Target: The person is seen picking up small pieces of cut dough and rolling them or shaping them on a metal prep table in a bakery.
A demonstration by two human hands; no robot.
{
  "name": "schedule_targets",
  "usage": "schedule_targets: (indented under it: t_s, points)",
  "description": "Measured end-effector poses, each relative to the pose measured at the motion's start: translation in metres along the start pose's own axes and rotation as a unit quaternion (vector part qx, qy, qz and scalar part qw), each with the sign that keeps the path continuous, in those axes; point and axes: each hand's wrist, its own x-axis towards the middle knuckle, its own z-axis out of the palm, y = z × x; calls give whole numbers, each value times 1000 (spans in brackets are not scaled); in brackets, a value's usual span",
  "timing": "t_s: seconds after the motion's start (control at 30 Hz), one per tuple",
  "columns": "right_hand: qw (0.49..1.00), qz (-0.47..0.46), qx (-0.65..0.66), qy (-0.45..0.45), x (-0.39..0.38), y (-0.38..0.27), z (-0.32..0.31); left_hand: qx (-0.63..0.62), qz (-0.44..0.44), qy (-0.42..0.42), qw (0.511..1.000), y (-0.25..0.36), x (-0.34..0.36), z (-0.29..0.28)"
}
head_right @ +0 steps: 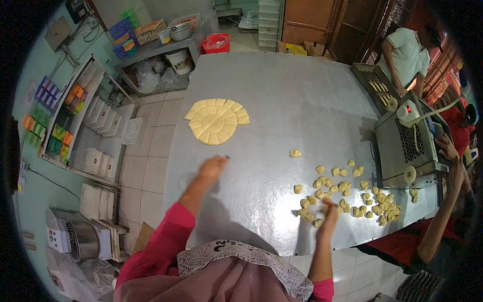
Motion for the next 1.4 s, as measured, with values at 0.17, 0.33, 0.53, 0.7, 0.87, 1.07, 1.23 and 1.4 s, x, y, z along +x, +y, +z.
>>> schedule_targets:
  t_s: [0.17, 0.33, 0.53, 0.7, 0.87, 1.07, 1.23, 1.4]
  points:
    - [838, -281, -452, 117, 46, -13, -24, 104, -140, 59, 983, -28, 87, -26]
    - [806, -332, -485, -71, -2, -15, 58, 72, -95, 255, 960, -34, 116, 4]
    - [815, -301, -413, -272, -59, -9, 86, -295, -105, 161, 936, -87, 98, -2]
    - [847, -255, -374, -278, -63, -8, 62, -525, -129, -168, 824, -86, -14, 32]
    - [818, -307, -342, -347, -56, -24, 83, -493, -186, -173, 832, -35, -128, 60]
    - [702, -401, -364, -462, -76, -55, 117, -252, 154, -250, 922, 26, -179, 64]
    - [654, -342, -472, -482, -83, -47, 95, -204, 183, -213, 938, 34, -186, 83]
    - [704, -317, -426, -472, -68, -65, 56, -170, 248, -212, 930, 72, -196, 79]
